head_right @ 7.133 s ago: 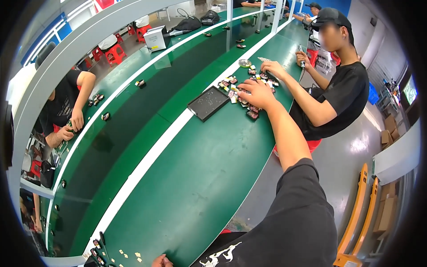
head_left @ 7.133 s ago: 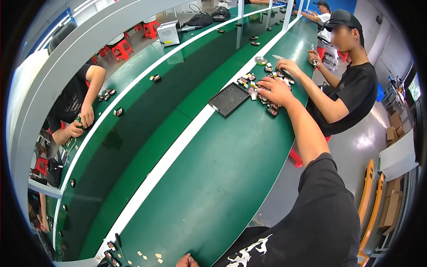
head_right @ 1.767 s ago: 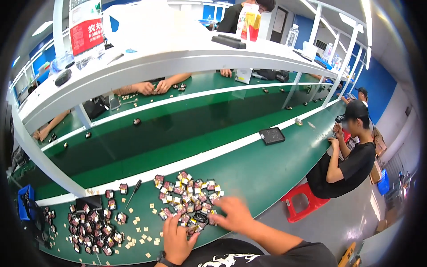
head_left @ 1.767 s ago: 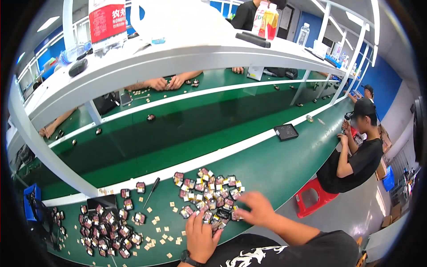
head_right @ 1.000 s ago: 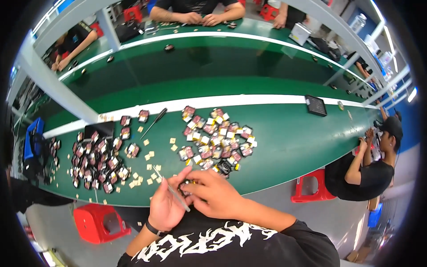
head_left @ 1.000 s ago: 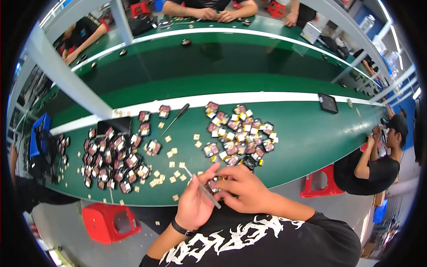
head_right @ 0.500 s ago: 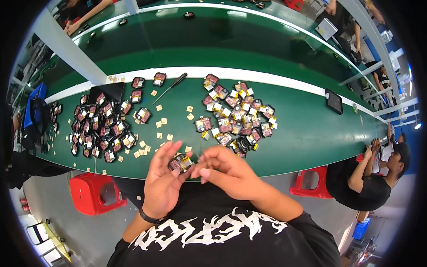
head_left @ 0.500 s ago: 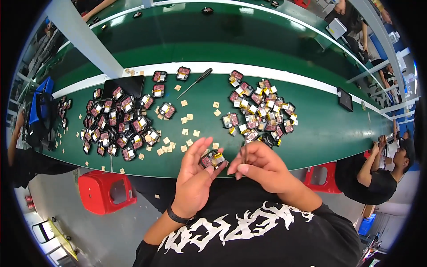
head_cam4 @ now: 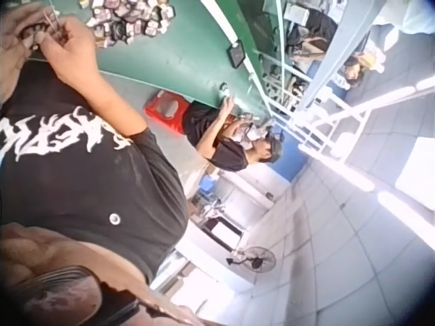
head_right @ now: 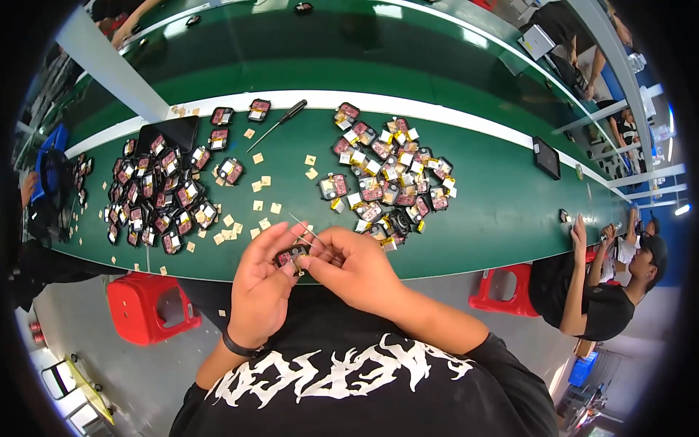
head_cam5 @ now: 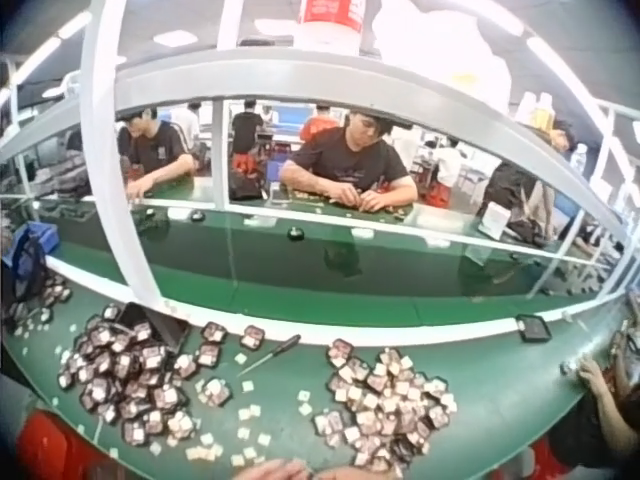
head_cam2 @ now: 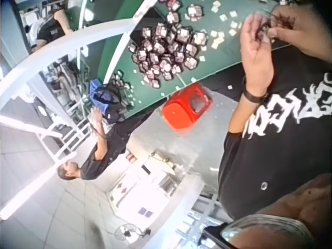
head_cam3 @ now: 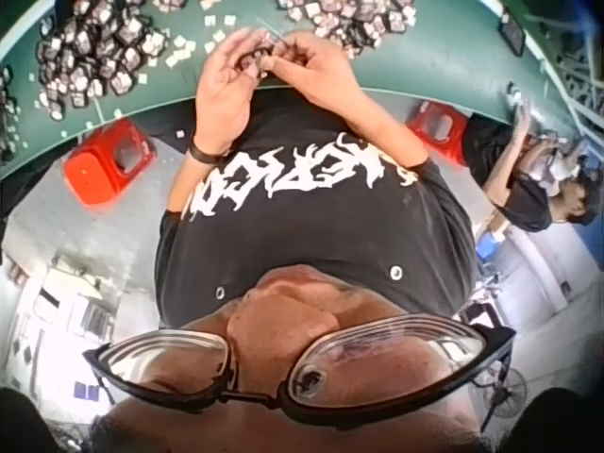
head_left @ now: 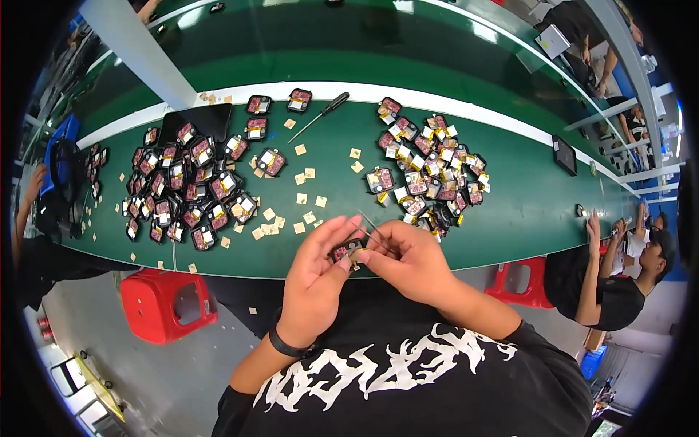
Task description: The recorder is assembling small electronic components, specifically attaching small square pads to larger battery or circuit units using tweezers.
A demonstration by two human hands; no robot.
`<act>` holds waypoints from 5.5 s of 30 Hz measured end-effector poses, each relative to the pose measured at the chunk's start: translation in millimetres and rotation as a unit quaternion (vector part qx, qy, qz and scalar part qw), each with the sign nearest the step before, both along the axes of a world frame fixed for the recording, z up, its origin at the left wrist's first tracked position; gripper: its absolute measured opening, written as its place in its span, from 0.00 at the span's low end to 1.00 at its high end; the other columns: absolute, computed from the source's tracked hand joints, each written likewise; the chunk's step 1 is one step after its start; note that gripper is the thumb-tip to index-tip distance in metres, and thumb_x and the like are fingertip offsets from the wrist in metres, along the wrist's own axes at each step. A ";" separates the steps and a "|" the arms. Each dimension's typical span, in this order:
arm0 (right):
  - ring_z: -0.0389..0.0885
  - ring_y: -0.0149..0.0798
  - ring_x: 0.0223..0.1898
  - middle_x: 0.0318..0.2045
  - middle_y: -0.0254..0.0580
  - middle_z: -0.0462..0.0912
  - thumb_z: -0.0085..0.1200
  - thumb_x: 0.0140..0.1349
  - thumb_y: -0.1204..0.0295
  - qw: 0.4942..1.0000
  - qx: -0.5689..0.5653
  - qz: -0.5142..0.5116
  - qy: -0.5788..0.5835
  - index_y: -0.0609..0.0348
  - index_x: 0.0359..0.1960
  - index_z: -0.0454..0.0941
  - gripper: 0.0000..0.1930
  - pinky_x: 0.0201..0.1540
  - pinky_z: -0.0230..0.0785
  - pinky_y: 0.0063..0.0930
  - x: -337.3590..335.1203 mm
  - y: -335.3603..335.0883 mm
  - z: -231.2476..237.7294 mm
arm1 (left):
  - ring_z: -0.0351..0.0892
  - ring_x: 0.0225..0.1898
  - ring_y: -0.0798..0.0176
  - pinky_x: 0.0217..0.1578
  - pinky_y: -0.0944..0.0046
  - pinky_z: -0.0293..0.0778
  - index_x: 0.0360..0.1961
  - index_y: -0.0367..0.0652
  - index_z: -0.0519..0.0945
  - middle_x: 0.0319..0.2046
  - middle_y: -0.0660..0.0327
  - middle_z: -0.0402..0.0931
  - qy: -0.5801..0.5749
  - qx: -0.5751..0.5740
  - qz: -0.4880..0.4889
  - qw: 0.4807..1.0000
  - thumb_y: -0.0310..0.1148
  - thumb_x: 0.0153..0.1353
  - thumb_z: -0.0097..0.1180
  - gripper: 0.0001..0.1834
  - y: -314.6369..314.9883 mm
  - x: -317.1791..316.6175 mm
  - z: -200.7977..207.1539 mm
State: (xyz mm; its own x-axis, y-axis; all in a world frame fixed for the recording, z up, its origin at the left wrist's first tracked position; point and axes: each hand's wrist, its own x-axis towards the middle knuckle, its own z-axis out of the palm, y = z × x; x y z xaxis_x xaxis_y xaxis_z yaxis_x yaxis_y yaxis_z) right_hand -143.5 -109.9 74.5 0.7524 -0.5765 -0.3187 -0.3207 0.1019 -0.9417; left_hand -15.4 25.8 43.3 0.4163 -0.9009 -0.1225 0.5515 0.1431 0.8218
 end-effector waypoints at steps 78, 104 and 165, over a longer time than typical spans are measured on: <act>0.82 0.42 0.26 0.25 0.36 0.79 0.64 0.58 0.72 0.828 -0.521 0.202 0.044 0.56 0.36 0.81 0.06 0.27 0.74 0.36 -43.0 6.7 -24.3 | 0.88 0.43 0.58 0.48 0.63 0.85 0.72 0.27 0.66 0.50 0.47 0.82 -0.125 0.140 -0.149 0.971 0.14 0.64 0.37 0.32 27.5 12.7 -24.5; 0.82 0.38 0.27 0.28 0.35 0.81 0.67 0.57 0.72 0.842 -0.498 0.209 -0.008 0.58 0.39 0.82 0.10 0.26 0.74 0.34 -41.0 1.0 -28.3 | 0.89 0.40 0.52 0.43 0.60 0.89 0.72 0.25 0.65 0.47 0.43 0.82 0.048 0.160 -0.189 0.968 0.22 0.72 0.41 0.28 22.1 27.7 -23.7; 0.76 0.20 0.30 0.29 0.30 0.77 0.71 0.59 0.82 0.977 0.199 -0.065 0.034 0.64 0.42 0.76 0.15 0.33 0.75 0.17 14.1 28.0 -21.2 | 0.87 0.49 0.57 0.50 0.60 0.85 0.71 0.30 0.66 0.59 0.46 0.79 -0.180 0.015 -0.107 0.978 0.21 0.77 0.40 0.23 44.5 11.6 -39.1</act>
